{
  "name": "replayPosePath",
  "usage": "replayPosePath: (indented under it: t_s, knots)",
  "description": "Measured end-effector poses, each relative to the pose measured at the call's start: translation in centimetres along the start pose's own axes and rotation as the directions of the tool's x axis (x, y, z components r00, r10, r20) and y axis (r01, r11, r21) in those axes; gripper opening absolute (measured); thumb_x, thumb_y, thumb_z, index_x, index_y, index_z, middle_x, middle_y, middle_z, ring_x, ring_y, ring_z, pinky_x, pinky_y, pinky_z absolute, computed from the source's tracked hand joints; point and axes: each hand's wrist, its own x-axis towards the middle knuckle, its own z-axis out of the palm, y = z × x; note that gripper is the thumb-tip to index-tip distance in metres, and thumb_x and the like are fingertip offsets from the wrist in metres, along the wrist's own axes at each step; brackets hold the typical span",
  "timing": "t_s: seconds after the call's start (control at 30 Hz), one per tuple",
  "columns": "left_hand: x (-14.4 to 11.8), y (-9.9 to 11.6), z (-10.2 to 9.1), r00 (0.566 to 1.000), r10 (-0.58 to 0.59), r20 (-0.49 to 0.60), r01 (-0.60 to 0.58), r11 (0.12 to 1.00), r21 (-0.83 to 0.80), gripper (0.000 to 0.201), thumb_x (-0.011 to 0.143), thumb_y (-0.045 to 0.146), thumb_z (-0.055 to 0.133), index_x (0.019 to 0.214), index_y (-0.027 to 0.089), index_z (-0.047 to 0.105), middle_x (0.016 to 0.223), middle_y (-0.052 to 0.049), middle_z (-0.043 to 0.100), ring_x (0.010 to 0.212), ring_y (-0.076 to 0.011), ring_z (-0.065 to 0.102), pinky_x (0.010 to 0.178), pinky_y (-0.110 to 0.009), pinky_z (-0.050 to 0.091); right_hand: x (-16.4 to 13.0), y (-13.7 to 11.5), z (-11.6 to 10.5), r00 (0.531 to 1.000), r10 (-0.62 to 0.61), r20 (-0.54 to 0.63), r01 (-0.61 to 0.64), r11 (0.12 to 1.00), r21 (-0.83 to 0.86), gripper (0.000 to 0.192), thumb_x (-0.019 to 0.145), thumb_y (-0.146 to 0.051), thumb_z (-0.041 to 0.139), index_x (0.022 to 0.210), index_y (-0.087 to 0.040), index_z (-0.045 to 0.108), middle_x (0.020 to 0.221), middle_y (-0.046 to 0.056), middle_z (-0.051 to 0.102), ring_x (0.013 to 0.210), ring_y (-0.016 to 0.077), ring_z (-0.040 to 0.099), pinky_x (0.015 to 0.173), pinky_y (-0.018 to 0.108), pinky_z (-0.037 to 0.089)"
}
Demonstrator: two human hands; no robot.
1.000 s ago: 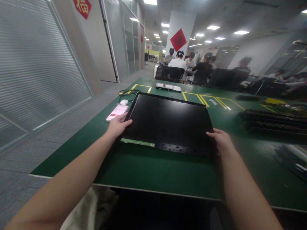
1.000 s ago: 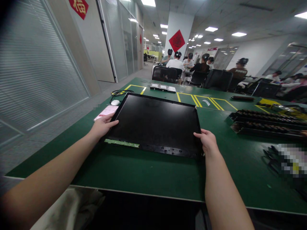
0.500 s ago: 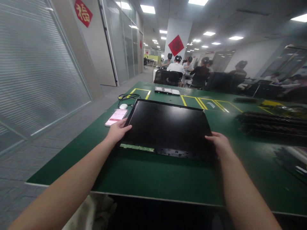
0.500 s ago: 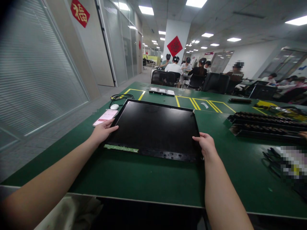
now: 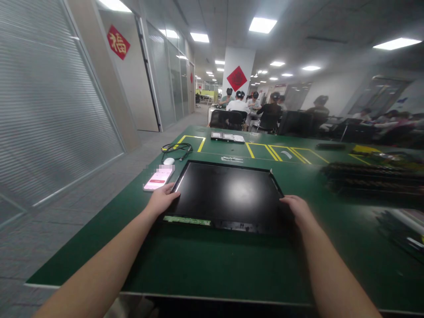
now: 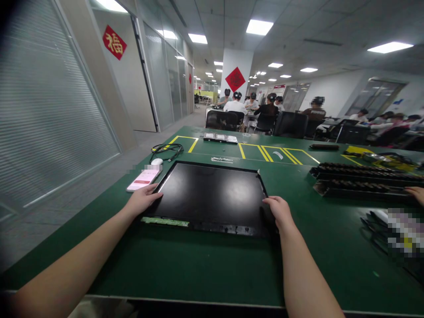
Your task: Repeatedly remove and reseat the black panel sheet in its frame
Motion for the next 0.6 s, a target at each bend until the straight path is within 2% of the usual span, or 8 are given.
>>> replayPosePath:
  t_s: [0.1, 0.27, 0.37, 0.5, 0.6]
  knots:
    - [0.4, -0.4, -0.3, 1.0, 0.017, 0.006, -0.018, 0.998, 0.052, 0.042, 0.074, 0.002, 0.079, 0.115, 0.013, 0.076, 0.105, -0.011, 0.083, 0.106, -0.0319, 0.078, 0.092, -0.038, 0.062, -0.1, -0.2, 0.1, 0.997, 0.072, 0.012, -0.072, 0.997, -0.016, 0.024, 0.061, -0.034, 0.07, 0.081, -0.021, 0.072, 0.094, 0.009, 0.077, 0.095, 0.029, 0.069, 0.08, 0.037, 0.052]
    - [1.2, -1.1, -0.4, 0.995, 0.097, 0.018, -0.098, 0.991, 0.086, 0.04, 0.071, 0.008, 0.08, 0.11, 0.01, 0.076, 0.108, -0.015, 0.082, 0.113, -0.0355, 0.075, 0.097, -0.041, 0.059, -0.2, 0.0, 0.4, 0.998, 0.046, 0.039, -0.041, 0.993, -0.11, 0.023, 0.065, -0.036, 0.064, 0.08, -0.021, 0.073, 0.099, 0.012, 0.078, 0.099, 0.0308, 0.069, 0.081, 0.037, 0.052]
    - [1.3, -1.1, -0.3, 0.992, 0.111, 0.058, -0.115, 0.991, 0.067, 0.034, 0.069, 0.009, 0.079, 0.103, 0.013, 0.076, 0.107, -0.013, 0.083, 0.113, -0.035, 0.075, 0.098, -0.041, 0.059, 0.0, 0.5, 0.6, 0.998, 0.035, 0.048, -0.028, 0.989, -0.142, 0.022, 0.069, -0.035, 0.062, 0.082, -0.021, 0.073, 0.102, 0.012, 0.078, 0.1, 0.0305, 0.069, 0.083, 0.037, 0.051]
    - [1.3, -1.0, -0.1, 0.987, 0.133, 0.09, -0.139, 0.988, 0.067, 0.028, 0.07, 0.01, 0.076, 0.097, 0.017, 0.076, 0.105, -0.01, 0.083, 0.111, -0.0332, 0.076, 0.095, -0.039, 0.06, 0.7, 1.1, 0.6, 0.997, -0.027, 0.068, 0.043, 0.967, -0.25, 0.027, 0.074, -0.035, 0.06, 0.09, -0.02, 0.075, 0.107, 0.013, 0.077, 0.102, 0.0301, 0.069, 0.085, 0.037, 0.051]
    - [1.7, -1.4, -0.3, 0.982, 0.162, 0.101, -0.171, 0.981, 0.096, 0.028, 0.07, 0.015, 0.075, 0.098, 0.017, 0.076, 0.105, -0.01, 0.084, 0.112, -0.0343, 0.075, 0.094, -0.039, 0.06, 1.0, 1.4, 0.6, 0.983, -0.117, 0.142, 0.165, 0.902, -0.4, 0.03, 0.076, -0.032, 0.061, 0.096, -0.016, 0.076, 0.109, 0.015, 0.075, 0.101, 0.0287, 0.07, 0.086, 0.035, 0.051]
